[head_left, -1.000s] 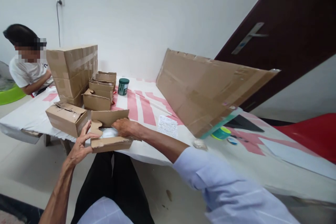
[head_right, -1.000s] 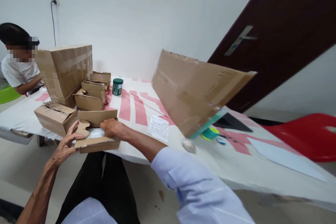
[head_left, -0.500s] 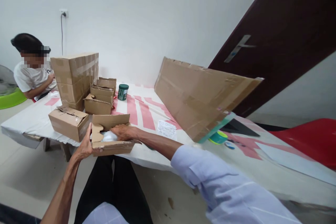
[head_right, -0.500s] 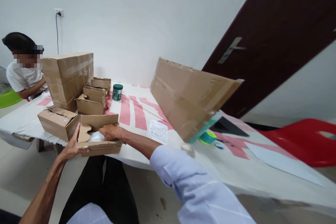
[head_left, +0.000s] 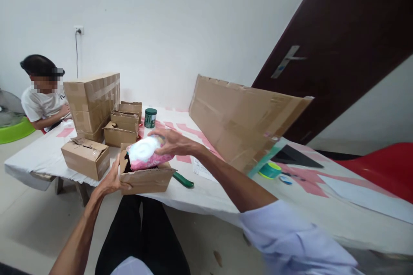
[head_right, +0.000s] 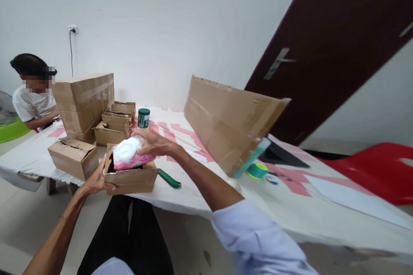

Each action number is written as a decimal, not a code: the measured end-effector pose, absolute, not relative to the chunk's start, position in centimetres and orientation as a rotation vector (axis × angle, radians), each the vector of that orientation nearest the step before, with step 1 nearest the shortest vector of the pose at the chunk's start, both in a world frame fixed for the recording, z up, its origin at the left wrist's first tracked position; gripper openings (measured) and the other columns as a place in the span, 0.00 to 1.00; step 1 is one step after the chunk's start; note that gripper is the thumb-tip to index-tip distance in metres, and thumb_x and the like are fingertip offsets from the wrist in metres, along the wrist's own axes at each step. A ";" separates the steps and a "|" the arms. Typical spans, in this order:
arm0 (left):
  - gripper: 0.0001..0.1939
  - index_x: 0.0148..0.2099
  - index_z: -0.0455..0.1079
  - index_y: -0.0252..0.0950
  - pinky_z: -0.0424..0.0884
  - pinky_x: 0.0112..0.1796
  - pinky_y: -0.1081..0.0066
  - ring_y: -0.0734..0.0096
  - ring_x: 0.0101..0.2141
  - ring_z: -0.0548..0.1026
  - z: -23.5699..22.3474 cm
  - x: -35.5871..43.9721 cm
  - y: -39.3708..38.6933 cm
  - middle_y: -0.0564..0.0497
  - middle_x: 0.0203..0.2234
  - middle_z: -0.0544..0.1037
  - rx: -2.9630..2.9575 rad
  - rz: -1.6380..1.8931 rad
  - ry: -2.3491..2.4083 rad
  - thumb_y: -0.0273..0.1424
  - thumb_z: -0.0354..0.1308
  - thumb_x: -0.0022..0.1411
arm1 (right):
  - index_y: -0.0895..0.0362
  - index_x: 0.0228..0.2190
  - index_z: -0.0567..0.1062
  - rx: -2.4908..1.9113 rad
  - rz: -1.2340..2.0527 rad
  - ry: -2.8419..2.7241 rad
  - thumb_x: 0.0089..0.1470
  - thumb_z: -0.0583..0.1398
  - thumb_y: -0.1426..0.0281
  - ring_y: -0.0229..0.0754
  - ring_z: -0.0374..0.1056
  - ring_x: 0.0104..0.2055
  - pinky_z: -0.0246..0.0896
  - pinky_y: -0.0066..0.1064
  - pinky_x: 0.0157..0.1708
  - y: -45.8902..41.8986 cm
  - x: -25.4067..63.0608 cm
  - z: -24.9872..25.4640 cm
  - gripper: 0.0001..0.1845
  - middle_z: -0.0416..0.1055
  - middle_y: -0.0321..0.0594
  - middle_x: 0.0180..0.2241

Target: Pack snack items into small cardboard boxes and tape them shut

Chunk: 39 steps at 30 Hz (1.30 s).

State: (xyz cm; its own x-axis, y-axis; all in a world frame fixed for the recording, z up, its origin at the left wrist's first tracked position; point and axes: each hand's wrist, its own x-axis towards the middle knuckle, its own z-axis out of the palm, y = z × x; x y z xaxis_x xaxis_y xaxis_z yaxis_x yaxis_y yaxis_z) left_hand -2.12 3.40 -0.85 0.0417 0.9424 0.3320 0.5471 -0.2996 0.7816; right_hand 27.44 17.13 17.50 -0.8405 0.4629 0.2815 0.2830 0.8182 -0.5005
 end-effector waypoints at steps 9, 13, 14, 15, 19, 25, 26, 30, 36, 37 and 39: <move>0.68 0.80 0.42 0.48 0.65 0.67 0.48 0.37 0.73 0.56 11.2 -0.7 1.7 0.40 0.75 0.57 1.807 1.398 1.268 0.47 0.79 0.48 | 0.58 0.49 0.81 -0.483 1.323 -2.099 0.42 0.74 0.62 0.46 0.74 0.47 0.70 0.36 0.46 17.3 28.5 18.0 0.31 0.79 0.43 0.46; 0.57 0.76 0.58 0.43 0.67 0.66 0.50 0.39 0.69 0.64 14.1 2.3 2.2 0.41 0.71 0.65 1.812 1.608 1.245 0.42 0.80 0.48 | 0.54 0.52 0.79 -0.359 1.477 -1.865 0.49 0.74 0.57 0.45 0.74 0.50 0.72 0.36 0.49 16.9 27.0 16.7 0.31 0.78 0.44 0.51; 0.54 0.74 0.62 0.42 0.70 0.64 0.52 0.41 0.67 0.68 14.7 2.4 2.5 0.40 0.69 0.69 1.779 1.686 1.234 0.41 0.80 0.48 | 0.53 0.54 0.78 -0.312 1.495 -1.806 0.52 0.72 0.54 0.45 0.74 0.51 0.72 0.36 0.49 16.9 26.8 16.6 0.31 0.77 0.44 0.53; 0.52 0.72 0.64 0.41 0.72 0.61 0.53 0.43 0.64 0.71 15.4 2.4 2.8 0.40 0.66 0.72 1.745 1.752 1.225 0.41 0.80 0.47 | 0.51 0.56 0.77 -0.257 1.516 -1.751 0.54 0.70 0.50 0.46 0.74 0.53 0.73 0.37 0.50 17.0 26.7 16.6 0.32 0.76 0.44 0.55; 0.44 0.62 0.69 0.38 0.79 0.46 0.62 0.55 0.48 0.81 18.0 1.4 5.7 0.45 0.50 0.80 1.556 1.977 1.219 0.41 0.80 0.45 | 0.48 0.59 0.75 -0.115 1.545 -1.594 0.55 0.69 0.45 0.49 0.74 0.55 0.76 0.39 0.49 18.2 25.2 16.6 0.36 0.75 0.43 0.58; 0.40 0.55 0.69 0.38 0.75 0.40 0.67 0.64 0.39 0.79 17.6 -0.5 11.7 0.49 0.42 0.79 1.411 1.902 1.334 0.47 0.78 0.43 | 0.55 0.50 0.79 -0.273 1.563 -1.470 0.53 0.71 0.47 0.50 0.76 0.50 0.78 0.42 0.49 22.4 21.7 15.5 0.32 0.81 0.44 0.45; 0.41 0.54 0.69 0.38 0.75 0.41 0.66 0.63 0.39 0.78 17.1 -0.8 12.5 0.49 0.42 0.79 1.412 1.861 1.346 0.46 0.79 0.40 | 0.55 0.50 0.80 -0.321 1.580 -1.469 0.54 0.70 0.48 0.50 0.77 0.49 0.78 0.42 0.49 23.1 21.4 15.1 0.30 0.81 0.44 0.44; 0.44 0.53 0.72 0.38 0.74 0.46 0.63 0.57 0.45 0.77 14.5 -2.0 14.2 0.47 0.46 0.79 1.425 1.752 1.385 0.36 0.81 0.30 | 0.56 0.46 0.81 -0.513 1.608 -1.493 0.59 0.69 0.54 0.47 0.78 0.45 0.78 0.42 0.49 25.1 20.8 13.3 0.21 0.82 0.44 0.39; 0.46 0.56 0.72 0.37 0.75 0.45 0.64 0.56 0.45 0.79 11.1 -3.0 15.2 0.45 0.47 0.81 1.385 1.626 1.405 0.35 0.81 0.31 | 0.58 0.44 0.80 -0.638 1.646 -1.527 0.61 0.68 0.59 0.43 0.78 0.38 0.79 0.40 0.45 26.1 20.6 10.1 0.16 0.81 0.43 0.40; 0.45 0.55 0.72 0.36 0.75 0.44 0.64 0.57 0.44 0.79 10.7 -3.1 15.4 0.45 0.46 0.81 1.371 1.612 1.401 0.37 0.81 0.32 | 0.58 0.44 0.80 -0.655 1.653 -1.535 0.62 0.68 0.59 0.43 0.78 0.38 0.80 0.39 0.44 26.2 20.6 9.7 0.16 0.81 0.43 0.40; 0.45 0.55 0.73 0.35 0.76 0.43 0.65 0.58 0.42 0.80 9.8 -3.2 15.5 0.44 0.44 0.82 1.333 1.588 1.399 0.38 0.82 0.32 | 0.58 0.42 0.80 -0.693 1.661 -1.556 0.62 0.68 0.59 0.43 0.78 0.36 0.80 0.38 0.42 26.5 20.7 9.0 0.15 0.81 0.42 0.39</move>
State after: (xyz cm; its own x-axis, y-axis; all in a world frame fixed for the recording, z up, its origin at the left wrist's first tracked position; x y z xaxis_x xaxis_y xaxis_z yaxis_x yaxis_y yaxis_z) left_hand -3.22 15.55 9.77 -0.2901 0.9164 0.2757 0.1579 -0.2383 0.9583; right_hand 20.70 26.52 8.98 -0.5769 0.8106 0.1011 -0.1541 0.0135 -0.9880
